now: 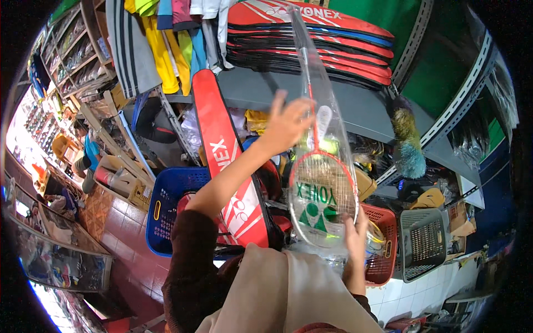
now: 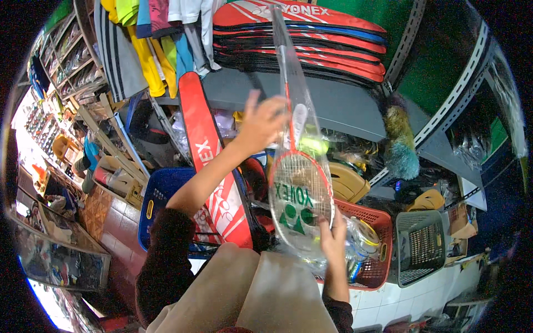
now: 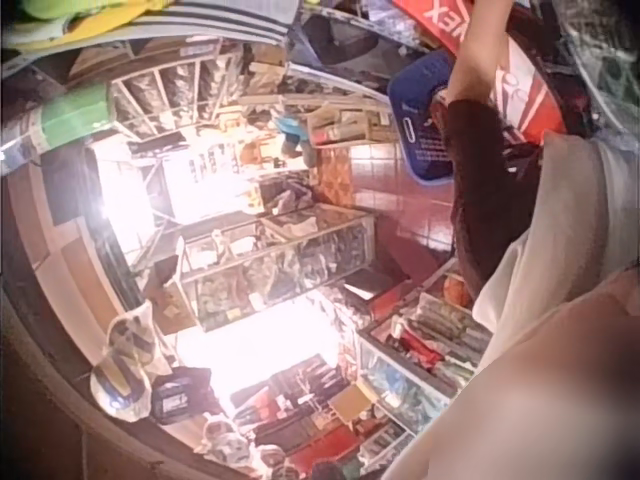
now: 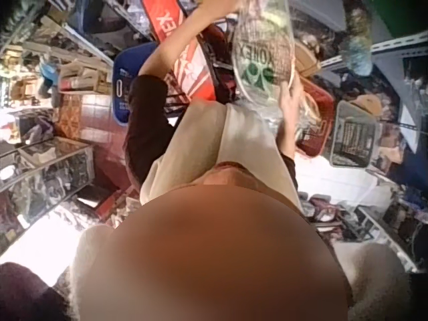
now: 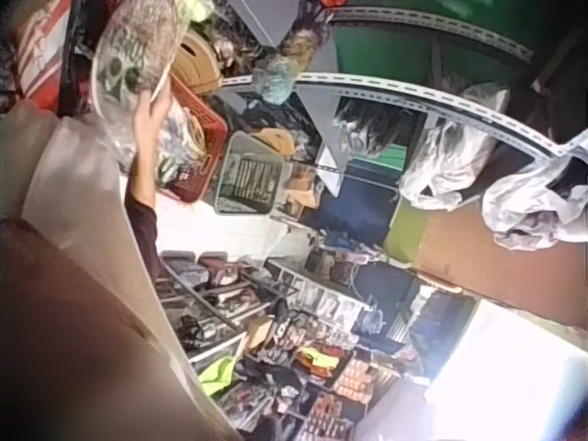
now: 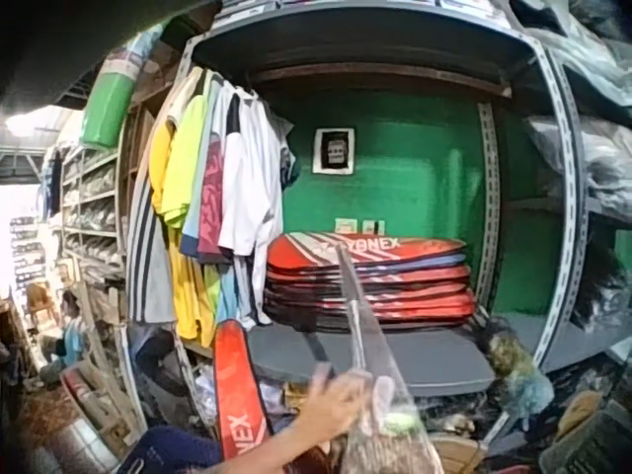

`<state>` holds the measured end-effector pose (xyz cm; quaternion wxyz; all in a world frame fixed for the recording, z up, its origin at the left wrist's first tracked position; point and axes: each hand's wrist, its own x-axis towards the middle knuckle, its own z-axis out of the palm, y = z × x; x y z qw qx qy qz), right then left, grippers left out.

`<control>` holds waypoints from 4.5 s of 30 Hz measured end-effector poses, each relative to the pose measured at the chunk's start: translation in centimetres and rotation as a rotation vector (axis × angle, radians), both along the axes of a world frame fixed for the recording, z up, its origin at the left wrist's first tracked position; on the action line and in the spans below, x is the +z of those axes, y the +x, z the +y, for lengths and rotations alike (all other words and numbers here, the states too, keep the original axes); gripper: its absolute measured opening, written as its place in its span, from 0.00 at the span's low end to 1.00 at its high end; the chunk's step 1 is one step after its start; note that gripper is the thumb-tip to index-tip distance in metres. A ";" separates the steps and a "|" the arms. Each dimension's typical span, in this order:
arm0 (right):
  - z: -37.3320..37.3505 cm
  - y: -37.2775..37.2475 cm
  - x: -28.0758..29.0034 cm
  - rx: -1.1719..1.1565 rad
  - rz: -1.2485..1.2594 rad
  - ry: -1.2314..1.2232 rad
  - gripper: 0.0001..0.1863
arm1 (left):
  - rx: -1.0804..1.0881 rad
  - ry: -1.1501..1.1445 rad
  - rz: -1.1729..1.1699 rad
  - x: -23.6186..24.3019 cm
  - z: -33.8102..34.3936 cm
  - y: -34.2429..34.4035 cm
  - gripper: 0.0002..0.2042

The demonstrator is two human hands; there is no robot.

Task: The person is packing badminton rackets into protective covers and organizing them on a shelf.

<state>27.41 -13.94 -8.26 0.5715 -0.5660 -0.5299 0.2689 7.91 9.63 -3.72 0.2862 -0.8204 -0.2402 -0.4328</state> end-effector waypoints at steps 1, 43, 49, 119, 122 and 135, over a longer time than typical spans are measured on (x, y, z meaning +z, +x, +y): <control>0.5 -0.6 -1.8 -0.036 0.087 -0.011 0.14 | 0.095 -0.055 -0.124 -0.2 -0.1 -1.4 0.24; 9.3 -8.8 -2.6 -0.107 -0.253 0.368 0.21 | -0.859 -0.860 -1.672 -4.9 -4.2 4.7 0.05; 6.7 -10.1 -8.3 0.017 -0.295 0.169 0.25 | -0.799 -0.872 -1.750 -6.9 -1.8 2.6 0.04; 2.3 -7.7 0.4 0.232 -0.489 -0.298 0.28 | -0.108 -0.833 -0.733 2.1 11.9 -3.0 0.16; 4.0 -7.3 -0.1 0.202 -0.523 0.079 0.23 | -0.006 -0.969 -0.536 3.9 14.8 -2.5 0.16; 25.4 -5.3 16.9 0.109 0.035 0.636 0.29 | -0.551 -0.706 -0.757 9.3 4.6 2.0 0.12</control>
